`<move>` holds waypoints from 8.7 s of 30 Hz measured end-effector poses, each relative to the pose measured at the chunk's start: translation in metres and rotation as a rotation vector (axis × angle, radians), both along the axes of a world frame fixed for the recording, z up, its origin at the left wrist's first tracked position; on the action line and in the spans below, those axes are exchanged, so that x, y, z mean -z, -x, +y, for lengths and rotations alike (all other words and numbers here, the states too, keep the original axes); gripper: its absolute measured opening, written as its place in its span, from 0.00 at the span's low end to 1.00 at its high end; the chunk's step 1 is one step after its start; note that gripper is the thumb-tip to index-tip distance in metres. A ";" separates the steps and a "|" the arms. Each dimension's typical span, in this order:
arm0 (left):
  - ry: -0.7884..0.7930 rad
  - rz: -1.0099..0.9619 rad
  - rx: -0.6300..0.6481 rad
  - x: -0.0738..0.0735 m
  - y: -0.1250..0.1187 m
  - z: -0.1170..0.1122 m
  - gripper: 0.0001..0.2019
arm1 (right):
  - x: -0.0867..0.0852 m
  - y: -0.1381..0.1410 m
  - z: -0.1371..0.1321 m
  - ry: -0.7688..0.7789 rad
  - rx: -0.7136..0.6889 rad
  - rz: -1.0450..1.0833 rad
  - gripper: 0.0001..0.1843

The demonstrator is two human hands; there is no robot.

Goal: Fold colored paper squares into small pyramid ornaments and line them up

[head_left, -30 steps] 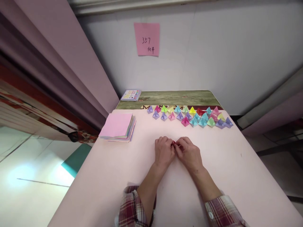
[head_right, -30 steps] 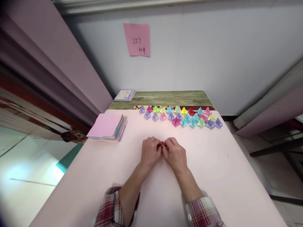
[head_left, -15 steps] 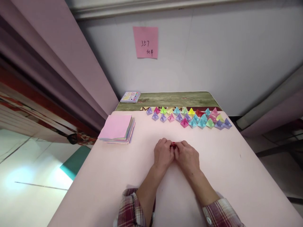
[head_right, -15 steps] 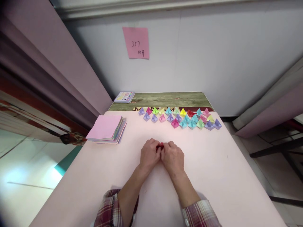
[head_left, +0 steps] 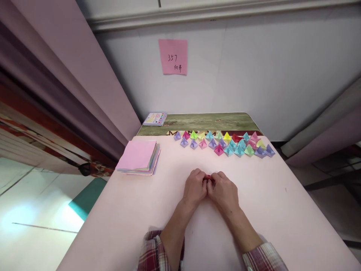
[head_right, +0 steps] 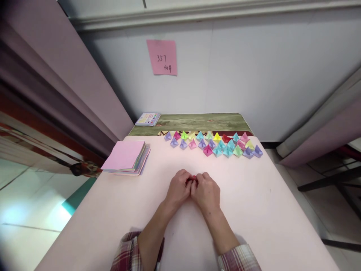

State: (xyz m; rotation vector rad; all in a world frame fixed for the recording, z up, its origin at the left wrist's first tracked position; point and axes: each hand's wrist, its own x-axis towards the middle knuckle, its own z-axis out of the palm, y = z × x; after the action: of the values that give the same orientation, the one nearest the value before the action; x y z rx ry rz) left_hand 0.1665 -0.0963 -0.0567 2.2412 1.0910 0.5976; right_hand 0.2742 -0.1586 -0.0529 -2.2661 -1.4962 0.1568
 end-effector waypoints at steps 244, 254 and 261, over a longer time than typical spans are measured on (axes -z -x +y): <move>0.014 -0.068 -0.347 0.012 0.059 -0.016 0.25 | 0.035 -0.032 -0.039 -0.323 -0.099 0.227 0.11; -0.109 -0.054 -0.331 0.019 0.058 -0.017 0.31 | -0.009 -0.038 -0.001 0.120 -0.104 0.187 0.26; -0.068 -0.084 -0.345 0.017 0.060 -0.019 0.31 | -0.023 -0.030 0.016 0.387 -0.138 0.118 0.20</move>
State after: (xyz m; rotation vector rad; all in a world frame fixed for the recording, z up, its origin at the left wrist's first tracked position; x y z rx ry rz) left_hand 0.1061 -0.1155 -0.0739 2.0751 1.4458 0.8736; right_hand 0.3039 -0.1427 -0.0304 -2.3877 -1.6742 0.6607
